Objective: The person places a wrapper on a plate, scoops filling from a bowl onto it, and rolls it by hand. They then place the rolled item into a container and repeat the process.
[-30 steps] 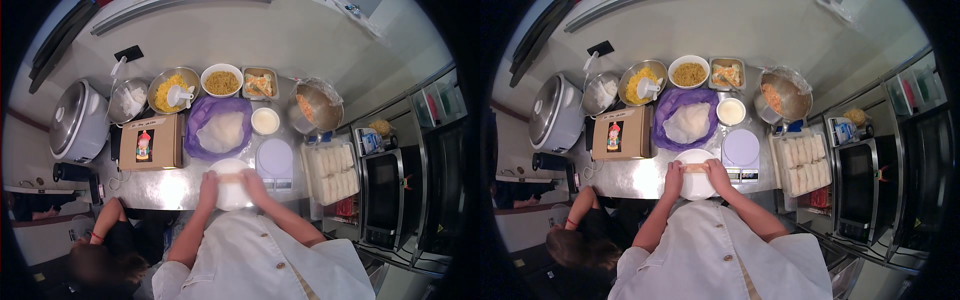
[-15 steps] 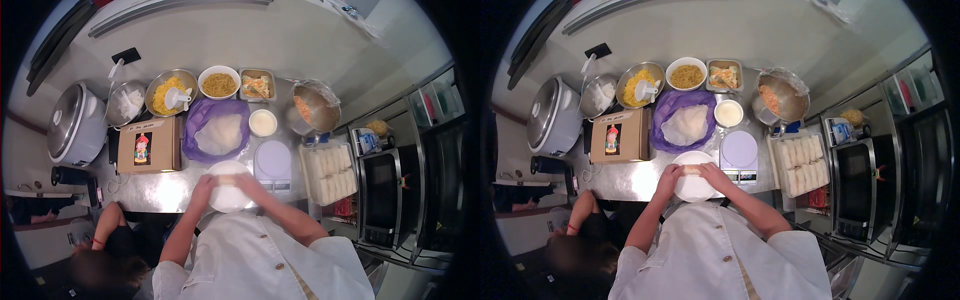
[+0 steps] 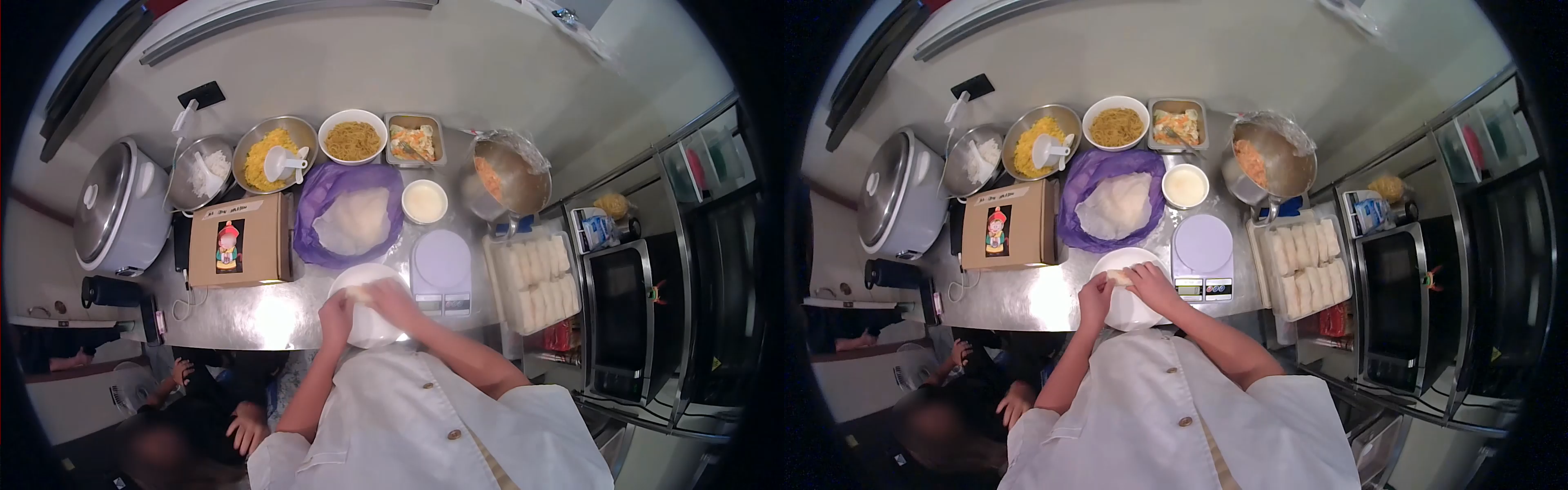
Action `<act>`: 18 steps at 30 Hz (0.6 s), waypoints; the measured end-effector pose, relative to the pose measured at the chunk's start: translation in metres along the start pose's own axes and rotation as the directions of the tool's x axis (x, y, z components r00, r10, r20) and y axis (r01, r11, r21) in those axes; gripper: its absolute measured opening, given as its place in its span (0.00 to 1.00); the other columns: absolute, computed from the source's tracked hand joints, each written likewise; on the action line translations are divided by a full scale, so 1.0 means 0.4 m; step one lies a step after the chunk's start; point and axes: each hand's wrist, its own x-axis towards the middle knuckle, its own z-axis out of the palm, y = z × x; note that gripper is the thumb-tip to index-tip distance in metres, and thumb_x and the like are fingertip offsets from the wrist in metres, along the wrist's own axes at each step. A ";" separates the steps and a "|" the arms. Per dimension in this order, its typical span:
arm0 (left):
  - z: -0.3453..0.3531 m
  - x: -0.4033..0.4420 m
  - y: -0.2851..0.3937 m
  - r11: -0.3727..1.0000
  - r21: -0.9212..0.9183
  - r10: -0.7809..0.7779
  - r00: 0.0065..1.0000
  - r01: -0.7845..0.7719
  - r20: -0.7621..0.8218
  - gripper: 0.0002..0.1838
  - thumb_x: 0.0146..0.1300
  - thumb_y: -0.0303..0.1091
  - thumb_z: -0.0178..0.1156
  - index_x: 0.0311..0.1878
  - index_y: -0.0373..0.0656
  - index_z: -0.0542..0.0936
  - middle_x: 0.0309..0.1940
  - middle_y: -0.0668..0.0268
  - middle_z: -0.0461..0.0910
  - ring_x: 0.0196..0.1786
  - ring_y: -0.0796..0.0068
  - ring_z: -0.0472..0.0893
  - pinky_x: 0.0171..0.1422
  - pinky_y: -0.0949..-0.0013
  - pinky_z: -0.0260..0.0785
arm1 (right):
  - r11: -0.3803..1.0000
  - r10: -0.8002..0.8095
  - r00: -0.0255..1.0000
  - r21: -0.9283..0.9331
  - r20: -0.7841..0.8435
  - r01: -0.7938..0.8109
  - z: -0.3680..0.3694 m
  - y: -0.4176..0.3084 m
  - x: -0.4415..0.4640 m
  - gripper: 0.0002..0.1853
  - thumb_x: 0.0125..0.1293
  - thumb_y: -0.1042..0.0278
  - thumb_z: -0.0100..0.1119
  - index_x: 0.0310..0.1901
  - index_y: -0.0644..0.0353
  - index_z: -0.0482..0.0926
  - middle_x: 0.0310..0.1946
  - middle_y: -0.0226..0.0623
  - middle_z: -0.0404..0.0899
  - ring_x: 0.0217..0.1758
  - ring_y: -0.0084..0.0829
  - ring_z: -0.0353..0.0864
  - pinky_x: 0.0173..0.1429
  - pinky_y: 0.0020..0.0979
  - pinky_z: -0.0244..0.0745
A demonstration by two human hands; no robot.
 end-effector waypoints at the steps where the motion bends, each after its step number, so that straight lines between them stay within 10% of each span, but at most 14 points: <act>1: 0.006 0.007 -0.005 0.996 -0.050 -0.078 0.997 0.079 0.027 0.14 0.63 0.32 0.62 0.50 0.36 0.82 0.39 0.49 0.84 0.41 0.54 0.85 0.47 0.59 0.75 | 1.000 -0.006 1.000 -0.001 0.001 0.006 0.000 0.002 0.000 0.27 0.56 0.61 0.67 0.57 0.61 0.75 0.48 0.37 0.75 0.52 0.40 0.72 0.58 0.39 0.69; 9: 0.071 0.015 -0.005 0.907 -0.234 -0.348 0.936 0.351 0.057 0.17 0.63 0.35 0.65 0.51 0.35 0.82 0.41 0.60 0.84 0.40 0.71 0.81 0.47 0.69 0.73 | 0.998 -0.010 1.000 0.069 -0.021 0.011 0.002 -0.001 -0.025 0.24 0.57 0.64 0.66 0.55 0.62 0.75 0.47 0.39 0.74 0.53 0.40 0.72 0.59 0.40 0.69; 15: 0.063 0.000 0.015 0.597 -0.637 -0.375 0.872 0.487 0.316 0.16 0.66 0.34 0.63 0.54 0.35 0.80 0.45 0.64 0.81 0.45 0.76 0.79 0.48 0.73 0.71 | 0.974 0.003 0.997 0.227 -0.071 0.013 -0.009 0.025 -0.021 0.26 0.54 0.64 0.67 0.55 0.59 0.73 0.51 0.47 0.73 0.59 0.49 0.70 0.61 0.46 0.65; 18: 0.051 0.009 0.070 0.607 -0.614 -0.340 0.863 0.504 0.372 0.18 0.70 0.31 0.59 0.60 0.38 0.74 0.49 0.64 0.76 0.50 0.75 0.78 0.56 0.71 0.73 | 0.846 0.257 0.938 0.415 0.231 -0.334 -0.047 0.011 -0.009 0.31 0.51 0.64 0.69 0.57 0.61 0.69 0.45 0.51 0.78 0.51 0.53 0.78 0.55 0.45 0.73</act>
